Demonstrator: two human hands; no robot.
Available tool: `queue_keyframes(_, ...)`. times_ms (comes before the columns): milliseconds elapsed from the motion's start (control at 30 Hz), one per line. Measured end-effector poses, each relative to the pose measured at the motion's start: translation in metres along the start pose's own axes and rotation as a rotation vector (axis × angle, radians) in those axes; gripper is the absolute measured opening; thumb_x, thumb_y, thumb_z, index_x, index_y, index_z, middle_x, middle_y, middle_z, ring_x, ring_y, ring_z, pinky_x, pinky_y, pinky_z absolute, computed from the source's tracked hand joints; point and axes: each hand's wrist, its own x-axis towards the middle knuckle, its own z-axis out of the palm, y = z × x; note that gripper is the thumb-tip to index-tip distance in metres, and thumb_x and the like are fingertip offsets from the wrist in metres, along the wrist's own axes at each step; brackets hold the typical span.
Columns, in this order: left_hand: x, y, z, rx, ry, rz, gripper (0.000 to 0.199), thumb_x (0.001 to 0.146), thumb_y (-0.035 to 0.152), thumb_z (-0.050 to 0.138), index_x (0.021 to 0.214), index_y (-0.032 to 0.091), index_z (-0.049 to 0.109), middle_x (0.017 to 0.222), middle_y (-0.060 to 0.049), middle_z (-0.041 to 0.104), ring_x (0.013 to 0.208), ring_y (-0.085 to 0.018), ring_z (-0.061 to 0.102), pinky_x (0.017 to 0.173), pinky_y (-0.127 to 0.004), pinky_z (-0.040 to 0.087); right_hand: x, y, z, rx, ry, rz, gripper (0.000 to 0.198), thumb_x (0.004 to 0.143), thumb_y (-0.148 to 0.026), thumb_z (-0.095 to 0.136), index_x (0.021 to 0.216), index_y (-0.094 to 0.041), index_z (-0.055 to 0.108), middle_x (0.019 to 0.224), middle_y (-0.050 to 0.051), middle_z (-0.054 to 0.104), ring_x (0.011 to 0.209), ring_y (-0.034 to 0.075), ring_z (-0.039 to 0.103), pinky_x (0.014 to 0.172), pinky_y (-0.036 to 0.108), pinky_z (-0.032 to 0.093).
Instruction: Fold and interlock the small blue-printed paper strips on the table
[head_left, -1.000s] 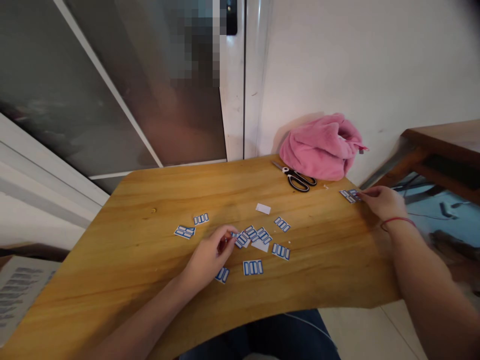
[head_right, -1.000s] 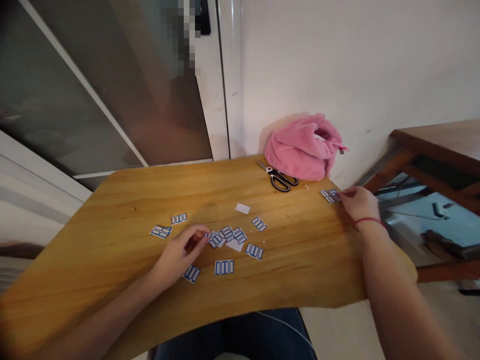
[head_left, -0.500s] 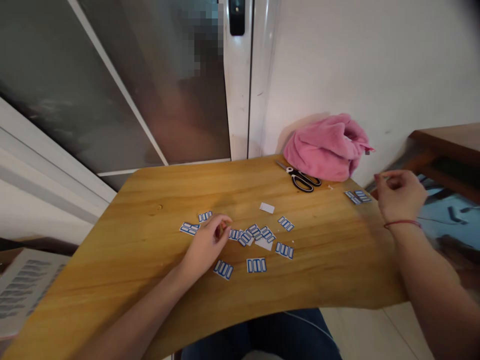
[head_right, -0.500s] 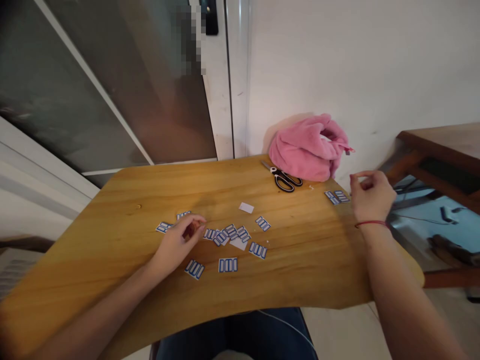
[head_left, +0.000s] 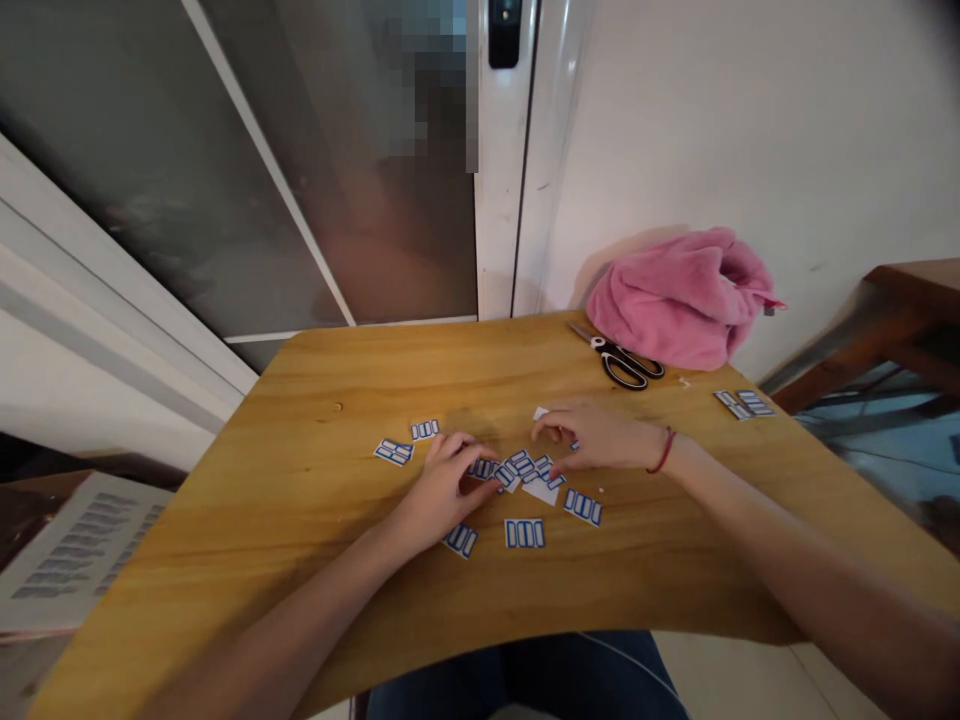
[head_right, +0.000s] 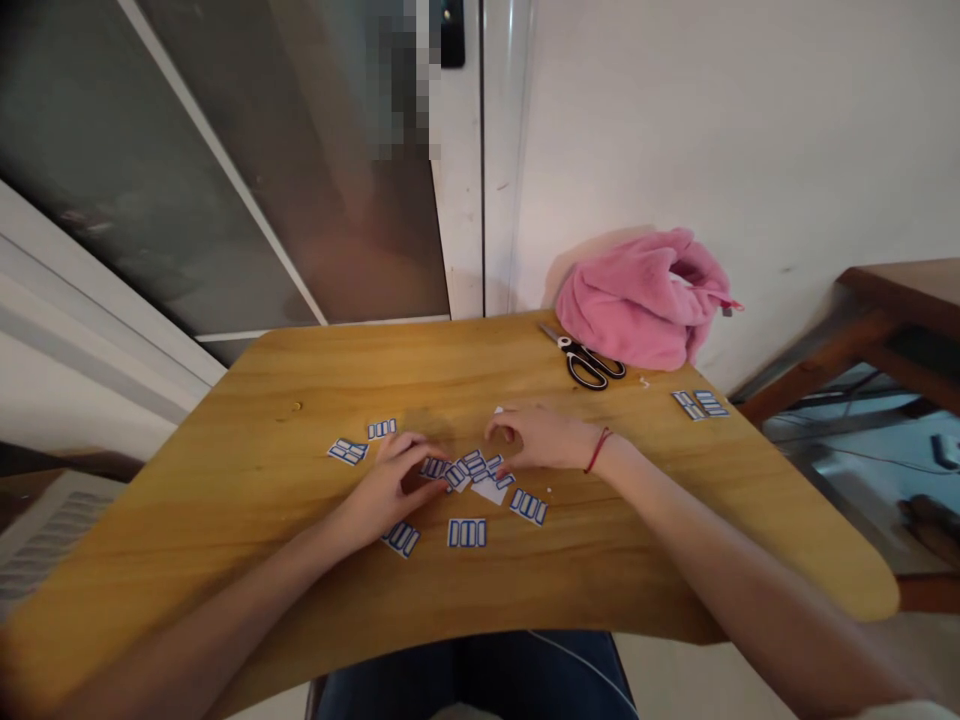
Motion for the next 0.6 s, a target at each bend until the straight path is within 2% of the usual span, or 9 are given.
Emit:
queue_keyframes(133,0.0,-0.004,0.002,0.014,0.002,-0.027,0.018,0.081,0.033,0.056,0.097,0.026,0.059,0.097,-0.002,0.051,0.097,-0.019,0.042,0.089,-0.035,0.036,-0.003,0.005,0.006,0.061,0.01,0.014,0.03,0.067,-0.045,0.067,0.08,-0.019,0.063,0.075,0.001,0.057,0.067,0.013,0.051,0.061,0.025,0.038)
queue_keyframes(233,0.001,-0.006,0.004,0.037,-0.006,-0.014,0.022,0.08,0.032,0.057,0.1,0.026,0.059,0.1,-0.003,0.049,0.1,-0.02,0.041,0.091,-0.036,0.036,-0.007,0.008,0.009,0.116,0.017,0.055,0.026,0.069,-0.042,0.066,0.081,-0.018,0.062,0.07,0.0,0.057,0.064,0.011,0.051,0.059,0.024,0.038)
queue_keyframes(467,-0.001,-0.006,0.005,0.102,-0.041,0.071,0.029,0.08,0.023,0.055,0.108,0.032,0.058,0.11,-0.003,0.045,0.105,-0.021,0.04,0.093,-0.038,0.037,-0.009,0.014,0.012,0.161,0.006,0.07,0.043,0.062,-0.045,0.071,0.092,-0.018,0.057,0.073,-0.001,0.057,0.061,0.01,0.049,0.056,0.023,0.037)
queue_keyframes(600,-0.002,-0.005,0.004,0.094,-0.045,0.069,0.03,0.08,0.02,0.054,0.107,0.031,0.059,0.11,-0.004,0.045,0.106,-0.021,0.04,0.093,-0.039,0.037,-0.008,0.011,0.014,0.103,0.033,0.069,0.041,0.061,-0.047,0.071,0.087,-0.018,0.058,0.069,-0.002,0.055,0.06,0.01,0.048,0.055,0.023,0.034)
